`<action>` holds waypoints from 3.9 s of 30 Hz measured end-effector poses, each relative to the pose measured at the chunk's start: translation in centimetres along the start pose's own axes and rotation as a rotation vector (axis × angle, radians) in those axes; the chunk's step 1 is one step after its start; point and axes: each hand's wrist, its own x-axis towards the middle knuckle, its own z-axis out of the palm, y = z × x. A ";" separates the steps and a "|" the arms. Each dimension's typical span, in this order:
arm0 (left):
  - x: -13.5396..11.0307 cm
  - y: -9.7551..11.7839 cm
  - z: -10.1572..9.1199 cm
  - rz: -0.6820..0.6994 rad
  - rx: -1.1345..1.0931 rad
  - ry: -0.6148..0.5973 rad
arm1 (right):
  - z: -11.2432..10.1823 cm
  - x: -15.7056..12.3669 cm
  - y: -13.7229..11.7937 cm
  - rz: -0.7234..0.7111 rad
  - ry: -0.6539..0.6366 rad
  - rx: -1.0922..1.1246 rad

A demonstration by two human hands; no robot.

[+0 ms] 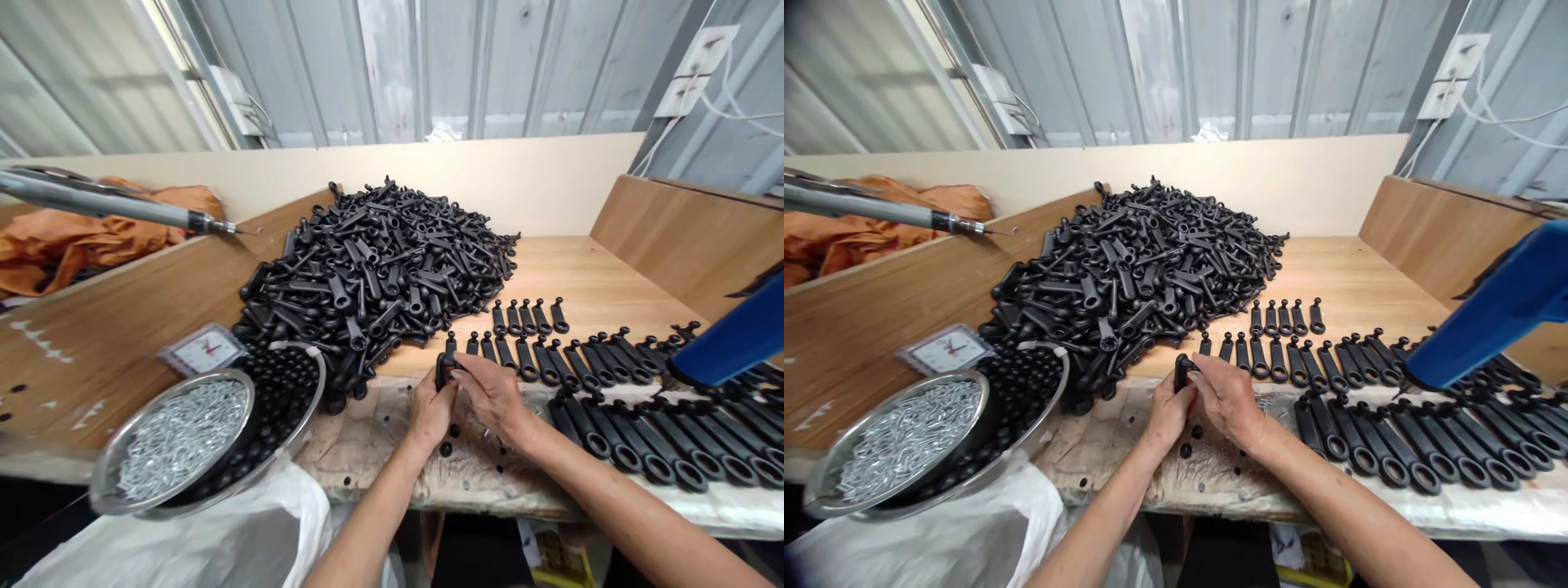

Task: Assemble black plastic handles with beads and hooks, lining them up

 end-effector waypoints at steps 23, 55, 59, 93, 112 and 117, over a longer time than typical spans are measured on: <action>-0.1 0.2 -0.2 0.144 0.326 0.097 | 1.2 0.9 0.4 0.227 -0.066 0.407; -0.7 -0.5 -0.4 0.323 0.602 0.178 | -1.0 1.4 -2.5 0.804 -0.123 0.907; -0.7 -0.5 -0.4 0.315 0.617 0.175 | -0.9 0.7 -2.5 0.770 -0.110 0.744; -0.3 0.3 -1.1 0.203 0.093 0.212 | -18.5 13.7 13.1 0.868 0.230 -0.956; 0.0 -0.7 -1.2 0.127 0.069 0.328 | -14.8 14.8 14.6 0.890 -0.103 -0.938; -0.1 -0.3 -1.3 0.135 -0.043 0.364 | -10.5 16.4 10.4 0.599 -0.105 -0.879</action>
